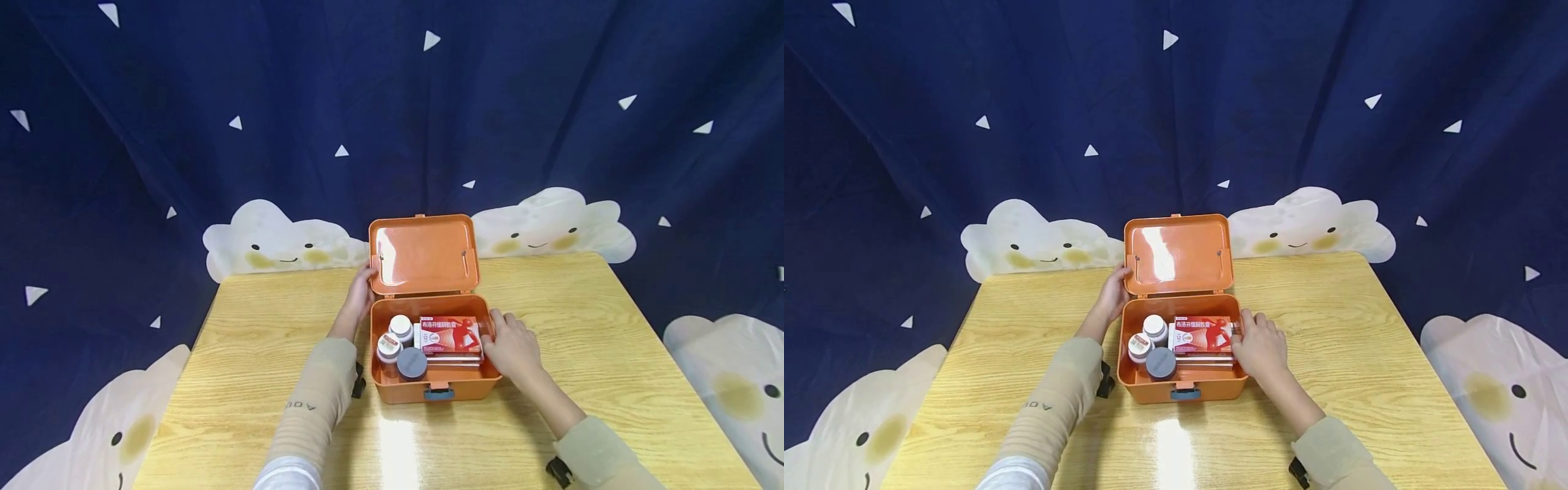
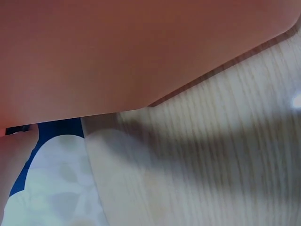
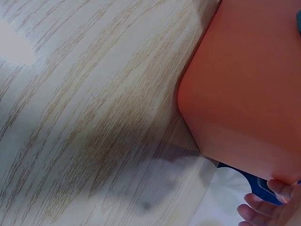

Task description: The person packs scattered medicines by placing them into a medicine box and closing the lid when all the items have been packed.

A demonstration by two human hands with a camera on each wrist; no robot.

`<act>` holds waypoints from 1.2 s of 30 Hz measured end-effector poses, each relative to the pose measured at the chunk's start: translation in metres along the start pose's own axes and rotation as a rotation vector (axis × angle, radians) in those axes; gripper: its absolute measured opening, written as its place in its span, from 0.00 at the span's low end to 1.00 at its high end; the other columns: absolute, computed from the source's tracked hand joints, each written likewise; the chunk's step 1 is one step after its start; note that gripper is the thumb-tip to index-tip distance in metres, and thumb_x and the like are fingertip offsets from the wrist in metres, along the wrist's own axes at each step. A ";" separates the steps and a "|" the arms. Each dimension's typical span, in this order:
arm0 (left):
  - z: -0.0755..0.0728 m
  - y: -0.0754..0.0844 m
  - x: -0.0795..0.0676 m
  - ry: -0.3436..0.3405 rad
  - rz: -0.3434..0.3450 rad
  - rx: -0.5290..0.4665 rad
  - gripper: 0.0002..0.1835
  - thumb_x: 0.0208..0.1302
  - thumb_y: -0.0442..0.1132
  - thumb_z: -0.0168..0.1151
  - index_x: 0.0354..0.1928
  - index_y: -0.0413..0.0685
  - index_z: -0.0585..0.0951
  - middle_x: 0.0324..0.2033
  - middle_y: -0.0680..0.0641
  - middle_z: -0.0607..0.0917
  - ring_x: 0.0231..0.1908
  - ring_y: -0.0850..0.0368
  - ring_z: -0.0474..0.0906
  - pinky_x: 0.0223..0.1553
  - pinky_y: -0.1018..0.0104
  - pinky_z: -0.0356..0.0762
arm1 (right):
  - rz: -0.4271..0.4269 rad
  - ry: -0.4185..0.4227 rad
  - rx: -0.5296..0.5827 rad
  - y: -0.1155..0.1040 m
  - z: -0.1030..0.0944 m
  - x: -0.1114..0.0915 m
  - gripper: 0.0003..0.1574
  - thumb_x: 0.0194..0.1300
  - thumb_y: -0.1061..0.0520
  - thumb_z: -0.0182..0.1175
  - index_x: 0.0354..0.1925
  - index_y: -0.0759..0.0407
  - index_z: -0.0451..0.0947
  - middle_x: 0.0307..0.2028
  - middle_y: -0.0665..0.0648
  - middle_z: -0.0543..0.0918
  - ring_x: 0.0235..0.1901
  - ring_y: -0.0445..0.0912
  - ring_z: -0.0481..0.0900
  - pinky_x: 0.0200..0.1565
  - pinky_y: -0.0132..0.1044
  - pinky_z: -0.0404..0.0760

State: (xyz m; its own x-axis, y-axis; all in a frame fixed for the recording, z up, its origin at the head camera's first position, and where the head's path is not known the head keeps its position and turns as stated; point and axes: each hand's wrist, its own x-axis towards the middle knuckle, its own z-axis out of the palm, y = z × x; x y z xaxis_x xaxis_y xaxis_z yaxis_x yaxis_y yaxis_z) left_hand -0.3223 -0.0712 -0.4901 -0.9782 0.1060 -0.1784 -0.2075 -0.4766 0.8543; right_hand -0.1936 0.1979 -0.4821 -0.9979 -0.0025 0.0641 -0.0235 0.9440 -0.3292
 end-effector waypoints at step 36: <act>0.010 0.018 -0.021 -0.083 0.191 -0.065 0.33 0.55 0.21 0.33 0.67 0.33 0.52 0.66 0.37 0.56 0.59 0.51 0.59 0.54 0.68 0.62 | 0.014 -0.007 0.017 0.000 0.000 -0.001 0.31 0.58 0.50 0.52 0.57 0.63 0.64 0.45 0.69 0.73 0.44 0.63 0.72 0.42 0.59 0.68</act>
State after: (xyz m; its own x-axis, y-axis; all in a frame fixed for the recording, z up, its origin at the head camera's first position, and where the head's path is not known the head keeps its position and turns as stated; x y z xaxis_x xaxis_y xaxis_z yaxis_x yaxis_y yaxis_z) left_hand -0.3056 -0.0729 -0.4662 -0.9965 0.0787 0.0265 -0.0212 -0.5497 0.8351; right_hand -0.1929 0.1982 -0.4824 -0.9986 0.0081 0.0527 -0.0106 0.9382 -0.3458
